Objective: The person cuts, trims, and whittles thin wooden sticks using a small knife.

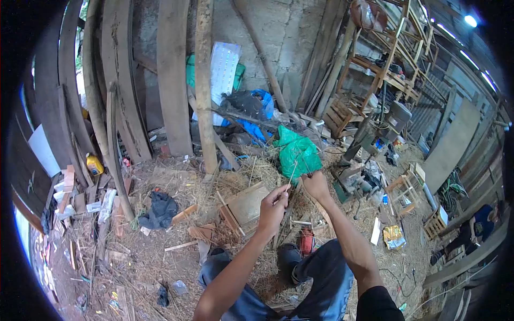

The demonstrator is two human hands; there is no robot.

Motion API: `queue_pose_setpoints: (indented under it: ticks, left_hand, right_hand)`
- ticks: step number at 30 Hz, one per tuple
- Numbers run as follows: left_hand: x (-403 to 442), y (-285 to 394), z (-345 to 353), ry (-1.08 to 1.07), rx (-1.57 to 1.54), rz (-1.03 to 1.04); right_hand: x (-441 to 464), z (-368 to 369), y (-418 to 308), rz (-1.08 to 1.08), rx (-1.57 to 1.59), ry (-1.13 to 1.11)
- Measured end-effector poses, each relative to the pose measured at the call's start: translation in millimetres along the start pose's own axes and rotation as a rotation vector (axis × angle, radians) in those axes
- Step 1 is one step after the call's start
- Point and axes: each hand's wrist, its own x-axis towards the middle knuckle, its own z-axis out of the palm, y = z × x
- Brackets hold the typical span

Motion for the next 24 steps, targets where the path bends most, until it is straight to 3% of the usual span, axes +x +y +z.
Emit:
queue_pose_setpoints:
  ticks: [3, 5, 11, 14, 16, 18, 22, 24]
  left_hand:
    - [3, 1, 2, 0.02, -0.009, 0.004]
    - [5, 1, 4, -0.014, 0.036, 0.027]
    - [7, 0, 14, -0.029, 0.259, 0.181]
    - [4, 0, 18, -0.088, 0.205, 0.017]
    - [6, 2, 21, -0.095, 0.077, -0.146]
    - [9, 5, 25, -0.115, 0.051, -0.181]
    - [16, -3, 30, -0.099, 0.102, -0.193]
    - [20, -5, 30, -0.085, 0.133, -0.186]
  right_hand:
    - [-11, -22, -11, -0.099, 0.035, -0.038]
    - [-31, -39, -27, -0.365, -0.242, 0.028]
    - [-6, -28, -8, -0.29, -0.286, 0.092]
    - [1, -28, 7, -0.225, -0.264, 0.07]
    - [-8, -25, 8, -0.322, -0.178, 0.07]
    - [-10, -25, 13, -0.409, -0.205, 0.008]
    - [15, -17, 35, -0.357, -0.068, -0.044]
    - [24, -11, 45, -0.317, -0.144, -0.013]
